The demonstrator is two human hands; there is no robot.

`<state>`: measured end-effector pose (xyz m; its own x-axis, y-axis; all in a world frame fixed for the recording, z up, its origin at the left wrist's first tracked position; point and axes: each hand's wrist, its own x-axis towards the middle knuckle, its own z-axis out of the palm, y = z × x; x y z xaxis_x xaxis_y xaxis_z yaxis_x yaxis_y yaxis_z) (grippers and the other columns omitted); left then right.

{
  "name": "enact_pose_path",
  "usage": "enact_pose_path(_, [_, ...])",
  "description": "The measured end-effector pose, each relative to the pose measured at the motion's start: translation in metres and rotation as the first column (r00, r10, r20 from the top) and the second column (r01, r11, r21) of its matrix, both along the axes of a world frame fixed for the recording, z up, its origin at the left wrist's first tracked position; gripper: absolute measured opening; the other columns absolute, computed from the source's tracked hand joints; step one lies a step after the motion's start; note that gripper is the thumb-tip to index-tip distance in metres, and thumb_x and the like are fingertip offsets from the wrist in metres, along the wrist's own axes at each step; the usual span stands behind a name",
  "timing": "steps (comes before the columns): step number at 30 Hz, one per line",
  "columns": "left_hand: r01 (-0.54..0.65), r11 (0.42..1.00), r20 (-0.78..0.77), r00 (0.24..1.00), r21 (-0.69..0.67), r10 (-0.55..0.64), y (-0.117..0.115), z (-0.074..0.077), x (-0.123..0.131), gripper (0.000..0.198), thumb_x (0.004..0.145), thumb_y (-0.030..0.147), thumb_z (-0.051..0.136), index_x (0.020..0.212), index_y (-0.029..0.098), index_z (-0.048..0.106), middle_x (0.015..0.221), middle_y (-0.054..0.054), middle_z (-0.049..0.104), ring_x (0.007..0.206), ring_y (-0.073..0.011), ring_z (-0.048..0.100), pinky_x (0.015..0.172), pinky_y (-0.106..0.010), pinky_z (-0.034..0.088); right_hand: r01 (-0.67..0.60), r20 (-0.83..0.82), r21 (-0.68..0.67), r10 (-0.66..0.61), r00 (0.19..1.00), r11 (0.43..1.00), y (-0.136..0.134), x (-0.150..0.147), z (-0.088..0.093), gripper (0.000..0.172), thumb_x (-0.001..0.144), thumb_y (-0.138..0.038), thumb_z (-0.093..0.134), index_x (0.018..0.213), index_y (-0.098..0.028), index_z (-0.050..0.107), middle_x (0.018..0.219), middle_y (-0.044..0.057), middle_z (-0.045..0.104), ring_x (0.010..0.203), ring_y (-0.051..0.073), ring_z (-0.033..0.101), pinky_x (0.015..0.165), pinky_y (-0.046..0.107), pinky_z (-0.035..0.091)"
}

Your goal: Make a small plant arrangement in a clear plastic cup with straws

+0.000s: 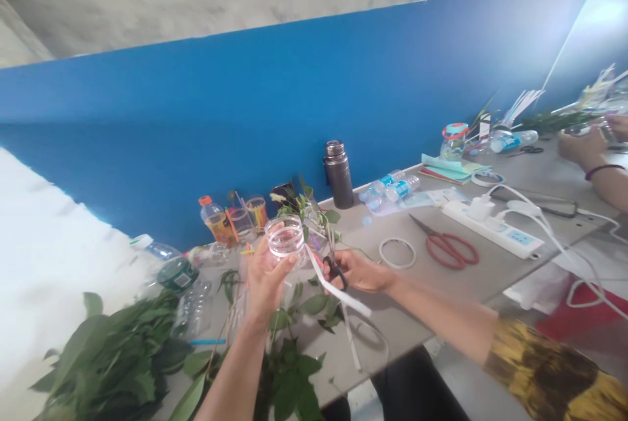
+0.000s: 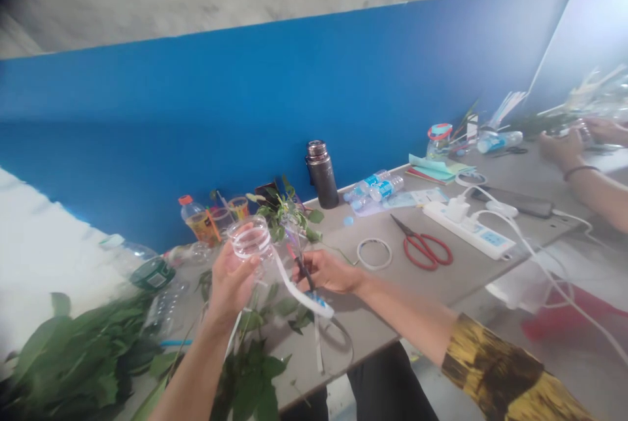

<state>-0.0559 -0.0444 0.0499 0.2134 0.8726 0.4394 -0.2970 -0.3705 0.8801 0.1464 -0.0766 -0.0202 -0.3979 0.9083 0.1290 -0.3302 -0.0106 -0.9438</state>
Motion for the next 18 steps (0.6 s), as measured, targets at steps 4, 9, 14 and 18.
enact_pose_path(4, [-0.063,0.998,0.021,0.998,0.027,0.063,0.007,0.004,-0.006,0.068,0.066,0.035,0.087,0.129,0.022,0.063,0.112,-0.009,0.073,0.104,-0.0266,0.07,0.091,-0.039,0.057,0.011,0.19,0.1,-0.03,0.981,0.995,0.004,0.017,-0.006,0.031,0.06,-0.021,0.085,0.084,-0.016,0.065,0.081,0.001,0.07,0.073,0.016,0.066,0.069,0.027,0.051])
enact_pose_path(9, [-0.152,0.981,-0.077,0.984,0.116,0.162,0.015,0.0,-0.012,0.072,0.068,0.037,0.086,0.132,0.021,0.059,0.115,-0.008,0.072,0.106,-0.0266,0.069,0.095,-0.041,0.055,0.101,0.477,0.278,-0.228,0.849,0.955,0.005,0.036,-0.008,0.018,0.065,-0.015,0.073,0.079,-0.017,0.063,0.077,0.0,0.069,0.07,0.016,0.063,0.066,0.026,0.047])
enact_pose_path(14, [-0.305,0.918,-0.293,0.88,0.254,0.374,0.011,0.004,-0.014,0.063,0.069,0.041,0.084,0.124,0.019,0.065,0.116,-0.009,0.072,0.107,-0.0287,0.069,0.097,-0.043,0.054,0.174,0.596,0.428,-0.422,0.683,0.887,-0.001,0.058,-0.001,0.02,0.066,-0.009,0.06,0.084,-0.018,0.062,0.084,0.001,0.071,0.079,0.016,0.065,0.071,0.025,0.046])
enact_pose_path(18, [-0.266,0.931,-0.438,0.827,0.249,0.353,0.011,0.004,-0.013,0.059,0.072,0.044,0.081,0.123,0.019,0.067,0.111,-0.009,0.074,0.107,-0.0303,0.069,0.099,-0.045,0.052,0.193,0.619,0.51,-0.514,0.594,0.838,-0.004,0.069,0.002,0.021,0.067,-0.011,0.059,0.087,-0.018,0.063,0.089,0.002,0.072,0.085,0.018,0.066,0.077,0.026,0.047])
